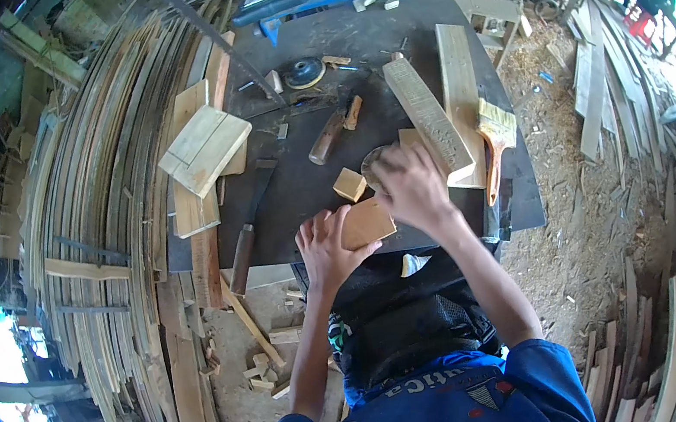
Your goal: The person smooths small wooden blocks using a sanding block and then brushes them with a paintbrush. The person handles the blocks one at a time, turning them over to sand different sides before brushing off the dust.
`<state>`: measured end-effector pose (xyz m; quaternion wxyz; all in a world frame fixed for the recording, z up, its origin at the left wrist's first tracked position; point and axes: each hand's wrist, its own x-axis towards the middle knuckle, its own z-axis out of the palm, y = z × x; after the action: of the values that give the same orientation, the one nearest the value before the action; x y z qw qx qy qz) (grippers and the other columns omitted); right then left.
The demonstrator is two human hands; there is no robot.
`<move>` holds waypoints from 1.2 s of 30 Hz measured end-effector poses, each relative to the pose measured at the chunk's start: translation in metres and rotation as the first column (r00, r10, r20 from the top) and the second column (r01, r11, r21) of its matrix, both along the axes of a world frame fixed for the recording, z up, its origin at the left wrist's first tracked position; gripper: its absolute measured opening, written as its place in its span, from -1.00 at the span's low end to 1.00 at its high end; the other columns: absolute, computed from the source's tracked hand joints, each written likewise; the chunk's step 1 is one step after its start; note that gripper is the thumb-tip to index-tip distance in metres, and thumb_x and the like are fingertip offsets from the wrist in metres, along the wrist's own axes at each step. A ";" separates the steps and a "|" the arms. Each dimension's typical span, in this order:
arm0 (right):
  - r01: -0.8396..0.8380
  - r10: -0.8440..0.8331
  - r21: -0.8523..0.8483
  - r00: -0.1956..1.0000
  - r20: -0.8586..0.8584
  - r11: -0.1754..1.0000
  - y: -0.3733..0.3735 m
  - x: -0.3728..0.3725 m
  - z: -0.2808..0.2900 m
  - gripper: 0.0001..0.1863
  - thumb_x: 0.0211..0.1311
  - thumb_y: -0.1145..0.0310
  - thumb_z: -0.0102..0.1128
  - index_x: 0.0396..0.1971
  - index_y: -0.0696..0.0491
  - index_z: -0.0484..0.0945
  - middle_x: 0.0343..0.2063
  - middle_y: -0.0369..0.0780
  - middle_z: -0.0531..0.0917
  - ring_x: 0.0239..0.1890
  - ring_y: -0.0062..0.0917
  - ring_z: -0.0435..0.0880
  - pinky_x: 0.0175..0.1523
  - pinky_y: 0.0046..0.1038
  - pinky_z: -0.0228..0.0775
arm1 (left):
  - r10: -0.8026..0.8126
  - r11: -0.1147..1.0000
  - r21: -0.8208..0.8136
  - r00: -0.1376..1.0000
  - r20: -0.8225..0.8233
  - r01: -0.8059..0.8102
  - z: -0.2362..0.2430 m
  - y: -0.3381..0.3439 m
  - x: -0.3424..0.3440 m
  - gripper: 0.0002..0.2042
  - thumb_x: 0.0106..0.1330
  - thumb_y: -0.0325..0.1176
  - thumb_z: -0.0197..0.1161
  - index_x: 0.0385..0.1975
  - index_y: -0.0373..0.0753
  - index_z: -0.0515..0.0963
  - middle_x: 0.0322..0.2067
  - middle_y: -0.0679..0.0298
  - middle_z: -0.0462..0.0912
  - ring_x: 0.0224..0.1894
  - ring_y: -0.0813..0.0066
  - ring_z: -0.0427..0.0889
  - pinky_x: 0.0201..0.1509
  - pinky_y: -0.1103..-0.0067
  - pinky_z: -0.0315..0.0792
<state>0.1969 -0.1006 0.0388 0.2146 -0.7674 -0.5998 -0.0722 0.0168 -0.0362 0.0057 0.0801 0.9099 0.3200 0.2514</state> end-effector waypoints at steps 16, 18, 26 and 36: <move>0.064 -0.047 0.235 0.996 -0.078 0.970 -0.015 -0.018 -0.061 -0.73 -0.03 0.47 0.02 -0.26 0.09 0.51 -0.22 -0.25 0.58 -0.13 -0.51 0.51 0.08 -0.42 0.21 | -0.141 0.841 -0.541 0.968 -0.207 0.007 0.108 0.102 0.071 -0.42 -0.09 0.13 0.27 -0.21 -0.26 0.53 -0.29 0.10 0.61 -0.26 0.32 0.60 -0.18 0.50 0.43; 0.050 -0.038 0.232 0.998 -0.053 0.971 -0.016 -0.019 -0.061 -0.75 -0.05 0.49 0.03 -0.29 0.08 0.51 -0.26 -0.25 0.58 -0.19 -0.53 0.53 0.11 -0.33 0.17 | -0.094 0.865 -0.499 0.954 -0.284 -0.063 0.098 0.132 0.114 -0.35 -0.17 0.25 0.25 -0.23 -0.22 0.54 -0.25 0.08 0.59 -0.18 0.24 0.57 -0.11 0.44 0.39; 0.134 -0.116 0.224 0.989 -0.092 0.965 -0.011 -0.031 -0.054 -0.72 0.06 0.29 0.06 -0.23 0.08 0.46 -0.28 -0.25 0.55 -0.18 -0.48 0.49 0.07 -0.29 0.14 | -0.279 0.944 -0.101 0.925 0.258 0.313 0.069 0.112 0.182 -0.66 0.09 -0.15 0.19 -0.22 -0.23 0.43 -0.36 0.08 0.56 -0.28 0.17 0.55 -0.22 0.38 0.42; 0.225 0.175 0.536 0.784 -0.595 0.814 -0.028 -0.027 -0.022 -0.94 0.09 0.50 0.02 -0.44 0.15 0.37 -0.49 -0.14 0.48 -0.37 -0.28 0.47 -0.25 -0.36 0.25 | -0.092 0.927 -0.234 0.783 0.616 0.292 0.041 -0.020 0.035 -0.94 0.12 -0.55 0.13 -0.42 -0.32 0.50 -0.49 0.16 0.56 -0.51 0.35 0.54 -0.44 0.57 0.41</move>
<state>0.1696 -0.1282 0.0172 0.6215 -0.6529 -0.4330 0.0014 0.0516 -0.0566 0.0471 0.3465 0.7881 0.2191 0.4592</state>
